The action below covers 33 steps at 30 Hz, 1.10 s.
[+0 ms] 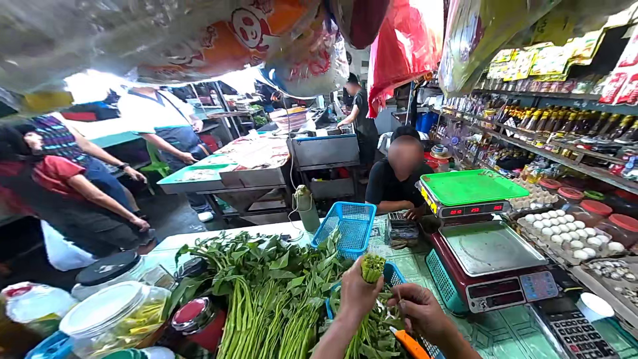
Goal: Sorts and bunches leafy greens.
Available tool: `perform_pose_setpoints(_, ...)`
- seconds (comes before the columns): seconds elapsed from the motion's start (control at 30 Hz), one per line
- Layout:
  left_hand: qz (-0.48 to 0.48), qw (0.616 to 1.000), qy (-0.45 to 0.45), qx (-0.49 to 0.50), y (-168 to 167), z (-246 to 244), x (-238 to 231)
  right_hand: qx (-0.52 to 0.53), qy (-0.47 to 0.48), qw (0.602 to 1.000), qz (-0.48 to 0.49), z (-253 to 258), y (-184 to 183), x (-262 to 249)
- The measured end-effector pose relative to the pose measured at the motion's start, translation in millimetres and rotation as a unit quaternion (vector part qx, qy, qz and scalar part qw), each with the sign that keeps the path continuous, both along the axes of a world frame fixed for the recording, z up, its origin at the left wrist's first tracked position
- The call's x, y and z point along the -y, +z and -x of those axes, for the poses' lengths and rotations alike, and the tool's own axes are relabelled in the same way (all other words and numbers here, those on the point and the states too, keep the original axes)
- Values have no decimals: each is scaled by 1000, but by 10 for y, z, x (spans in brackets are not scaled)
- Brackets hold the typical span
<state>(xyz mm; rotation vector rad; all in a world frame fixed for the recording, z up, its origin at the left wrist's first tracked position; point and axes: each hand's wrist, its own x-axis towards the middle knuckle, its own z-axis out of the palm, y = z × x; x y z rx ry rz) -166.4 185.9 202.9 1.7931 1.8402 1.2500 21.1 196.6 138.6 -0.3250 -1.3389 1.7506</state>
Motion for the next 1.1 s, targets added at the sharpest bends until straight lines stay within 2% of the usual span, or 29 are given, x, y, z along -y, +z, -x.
perform_pose_setpoints(0.07,-21,1000,-5,-14,-81,-138,46,22,-96,994,-50,-57,130,-37)
perform_pose_setpoints(0.13,-35,999,-3,-18,-164,-259,84,92,-171,971,-137,-103,264,-99)
perform_pose_setpoints(0.17,-42,999,-1,-24,-213,-316,101,144,-202,948,-199,-101,297,-129)
perform_pose_setpoints(0.27,-92,994,-2,-55,-457,-446,107,293,-277,833,-379,11,339,-158)
perform_pose_setpoints(0.33,-91,993,22,-66,-543,-522,120,310,-314,779,-446,124,281,-170)
perform_pose_setpoints(0.37,-85,993,35,-77,-546,-547,141,295,-331,764,-468,165,236,-183)
perform_pose_setpoints(0.47,-96,991,38,-90,-554,-533,232,256,-335,767,-485,193,198,-136)
perform_pose_setpoints(0.6,-89,993,-1,-82,-513,-472,343,303,-307,782,-450,164,306,53)
perform_pose_setpoints(0.67,-81,992,0,-101,-454,-482,391,327,-326,764,-451,195,353,146)
perform_pose_setpoints(0.77,-74,991,-1,-115,-342,-454,490,300,-405,729,-463,382,358,230)
perform_pose_setpoints(0.87,-93,988,-119,-21,-378,-187,501,289,-421,722,-466,520,408,219)
perform_pose_setpoints(0.93,-58,974,-215,27,-391,85,463,291,-421,728,-456,599,448,197)
perform_pose_setpoints(1.03,49,965,-256,34,-346,385,421,296,-426,732,-442,744,526,228)
perform_pose_setpoints(1.1,73,963,-254,53,-343,475,439,345,-412,738,-409,857,610,326)
